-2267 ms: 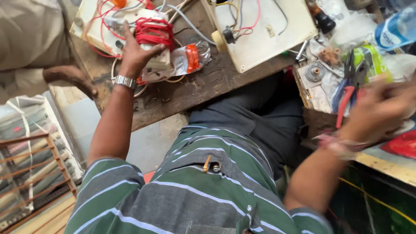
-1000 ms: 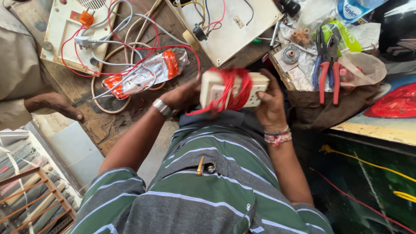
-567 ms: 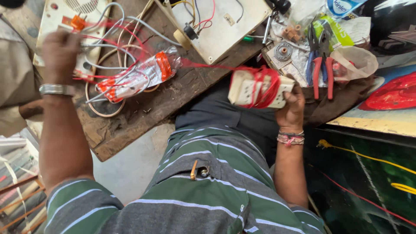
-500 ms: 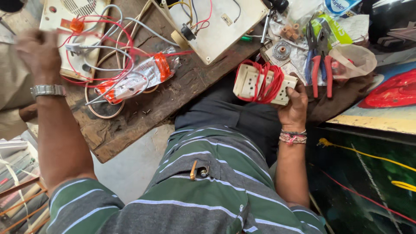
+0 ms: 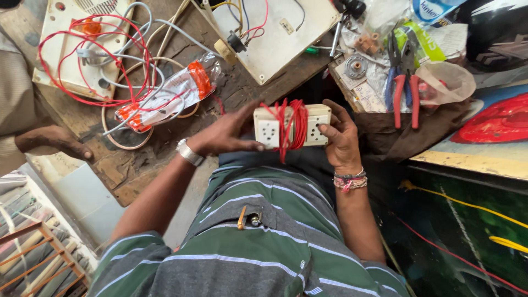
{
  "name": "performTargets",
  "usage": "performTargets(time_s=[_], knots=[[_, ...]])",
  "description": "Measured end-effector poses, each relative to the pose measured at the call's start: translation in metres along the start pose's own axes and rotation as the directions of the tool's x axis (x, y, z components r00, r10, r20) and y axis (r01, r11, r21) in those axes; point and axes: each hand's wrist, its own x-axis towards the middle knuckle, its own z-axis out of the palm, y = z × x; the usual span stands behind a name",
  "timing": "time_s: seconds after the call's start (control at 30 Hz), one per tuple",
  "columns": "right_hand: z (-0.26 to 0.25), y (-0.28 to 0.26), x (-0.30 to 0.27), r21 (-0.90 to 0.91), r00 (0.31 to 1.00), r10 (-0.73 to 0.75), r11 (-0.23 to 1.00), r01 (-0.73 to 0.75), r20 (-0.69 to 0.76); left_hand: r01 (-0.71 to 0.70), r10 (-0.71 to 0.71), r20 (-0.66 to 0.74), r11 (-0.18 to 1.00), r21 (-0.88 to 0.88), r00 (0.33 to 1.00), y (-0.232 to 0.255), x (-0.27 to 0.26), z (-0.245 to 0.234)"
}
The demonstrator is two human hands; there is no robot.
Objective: The person works on a cluttered workbench, first handling a bundle of metal fasteners and then using pliers to strip the insulation from a red wire. They then connect the wire to a white electrical socket and use a screwdriver to tighten the terminal screws inside a beige electrical box.
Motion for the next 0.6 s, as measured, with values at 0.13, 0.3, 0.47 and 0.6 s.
performTargets(time_s=[0.13,0.3,0.47,0.6], knots=[[-0.018,-0.017,0.005,-0.006,0.987,-0.110,0.994,0.110,-0.120,0.214,-0.217,0.090,0.976,0.044,0.972,0.000,-0.012,-0.047],[-0.026,-0.038,-0.002,-0.052,0.988,-0.085,0.995,0.079,-0.127,0.331,-0.304,-0.135,0.826,0.457,0.943,0.005,-0.036,-0.085],[0.013,-0.026,-0.003,-0.018,0.991,-0.127,0.992,0.126,-0.046,-0.282,0.419,-0.274,0.860,0.425,0.866,0.006,0.003,0.013],[0.019,-0.024,-0.002,0.190,0.977,-0.149,0.966,0.176,-0.150,0.103,-0.090,0.051,0.865,-0.490,0.995,0.000,0.014,0.046]])
